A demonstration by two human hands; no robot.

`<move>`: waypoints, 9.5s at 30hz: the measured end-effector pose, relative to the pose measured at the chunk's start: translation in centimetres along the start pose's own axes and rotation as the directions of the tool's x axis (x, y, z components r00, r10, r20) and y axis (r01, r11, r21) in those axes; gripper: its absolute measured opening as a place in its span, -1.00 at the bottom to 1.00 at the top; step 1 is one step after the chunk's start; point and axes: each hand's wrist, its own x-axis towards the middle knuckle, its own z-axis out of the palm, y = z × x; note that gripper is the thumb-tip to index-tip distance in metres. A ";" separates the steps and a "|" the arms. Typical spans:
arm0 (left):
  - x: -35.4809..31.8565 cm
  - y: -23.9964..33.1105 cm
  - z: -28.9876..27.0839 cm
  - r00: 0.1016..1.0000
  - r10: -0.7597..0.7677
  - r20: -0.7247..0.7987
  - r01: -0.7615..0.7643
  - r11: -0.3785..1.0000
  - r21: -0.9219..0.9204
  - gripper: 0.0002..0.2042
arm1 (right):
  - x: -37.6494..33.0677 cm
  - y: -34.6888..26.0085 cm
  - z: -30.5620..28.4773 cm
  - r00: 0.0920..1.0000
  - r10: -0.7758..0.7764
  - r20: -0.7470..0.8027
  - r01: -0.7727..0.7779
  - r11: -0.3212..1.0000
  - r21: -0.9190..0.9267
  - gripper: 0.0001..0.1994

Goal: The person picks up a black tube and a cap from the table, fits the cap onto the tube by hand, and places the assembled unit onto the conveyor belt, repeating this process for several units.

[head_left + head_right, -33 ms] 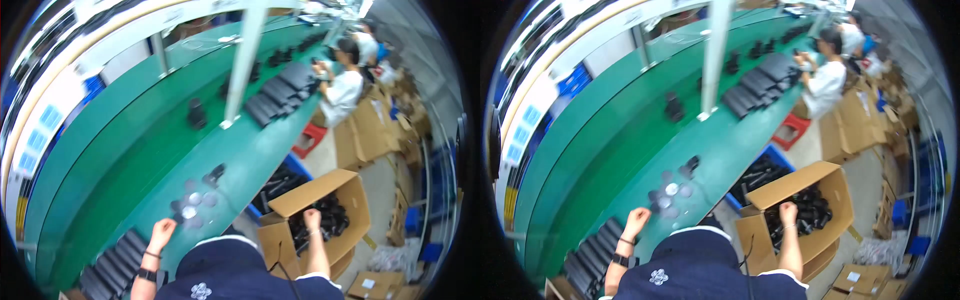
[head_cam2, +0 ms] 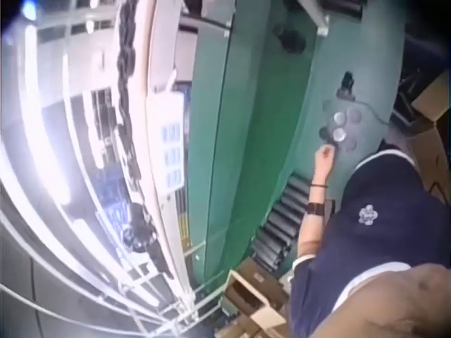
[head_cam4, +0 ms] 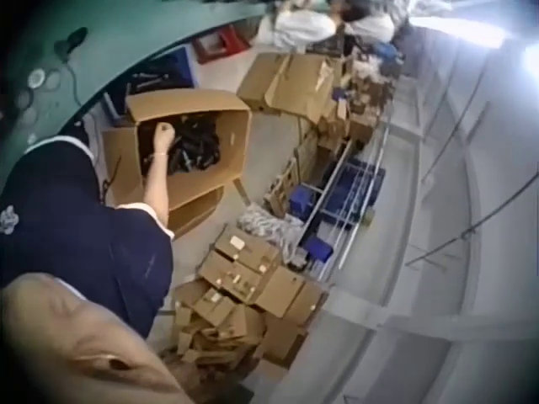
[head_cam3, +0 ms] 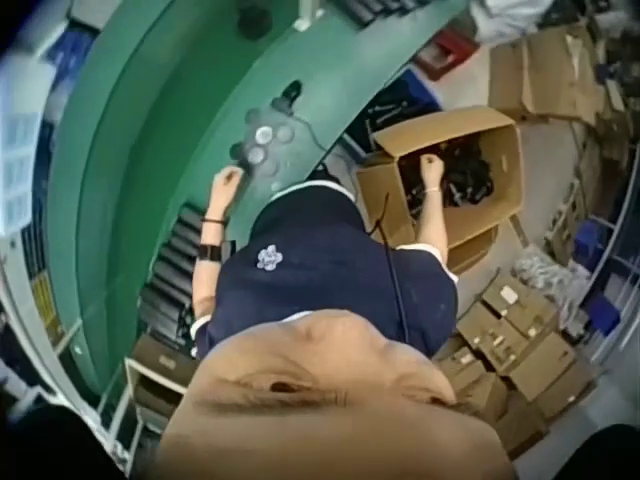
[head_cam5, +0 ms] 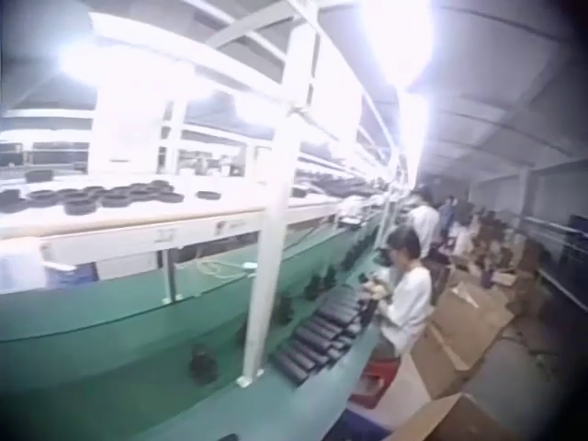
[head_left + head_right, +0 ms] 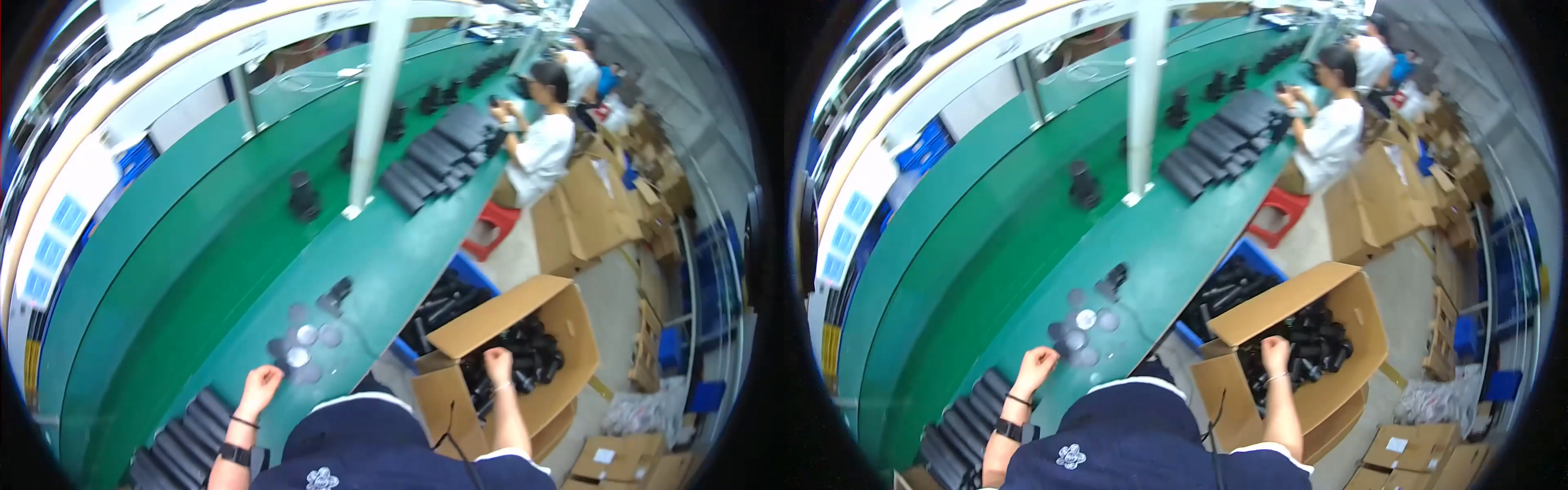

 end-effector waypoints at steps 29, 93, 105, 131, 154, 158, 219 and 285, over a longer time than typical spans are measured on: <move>13.9 10.5 15.5 0.918 0.368 -0.146 -0.270 0.851 0.450 -0.64 | 2.9 -27.3 11.6 0.584 -0.332 0.741 -0.277 0.776 0.567 -0.61; 3.5 18.2 18.7 0.829 0.242 0.505 -0.285 0.959 0.008 -0.76 | 1.1 -28.1 19.4 0.689 -0.343 0.639 0.632 0.715 -0.298 -0.82; 3.9 20.9 15.8 0.753 0.616 0.231 -0.656 0.733 0.182 -0.74 | 12.4 -33.2 13.8 0.726 0.014 0.687 -0.663 -0.251 0.705 -0.92; 1.6 21.0 14.8 0.718 0.669 0.192 -0.696 0.682 0.225 -0.50 | 8.4 -30.0 14.9 0.735 0.108 0.669 -0.677 0.082 0.731 -0.88; 0.2 18.9 15.1 0.820 0.512 0.255 -0.542 0.838 0.059 -0.64 | 5.7 -30.4 17.0 0.772 0.180 0.610 -0.632 0.321 0.705 -0.91; -0.7 18.3 16.2 0.869 0.449 0.210 -0.460 0.888 0.003 -0.64 | 2.1 -28.0 18.7 0.759 -0.563 0.327 0.565 0.819 0.100 -0.88; -2.1 21.5 14.1 0.780 0.600 0.177 -0.624 0.722 0.301 -0.72 | 0.8 -33.7 14.2 0.721 -0.363 0.590 0.614 0.730 -0.301 -0.85; 2.5 19.7 43.4 0.726 -0.195 0.660 0.457 0.853 -0.251 -0.33 | -3.3 3.2 -14.4 0.676 -0.292 0.677 -0.561 0.391 0.729 -0.69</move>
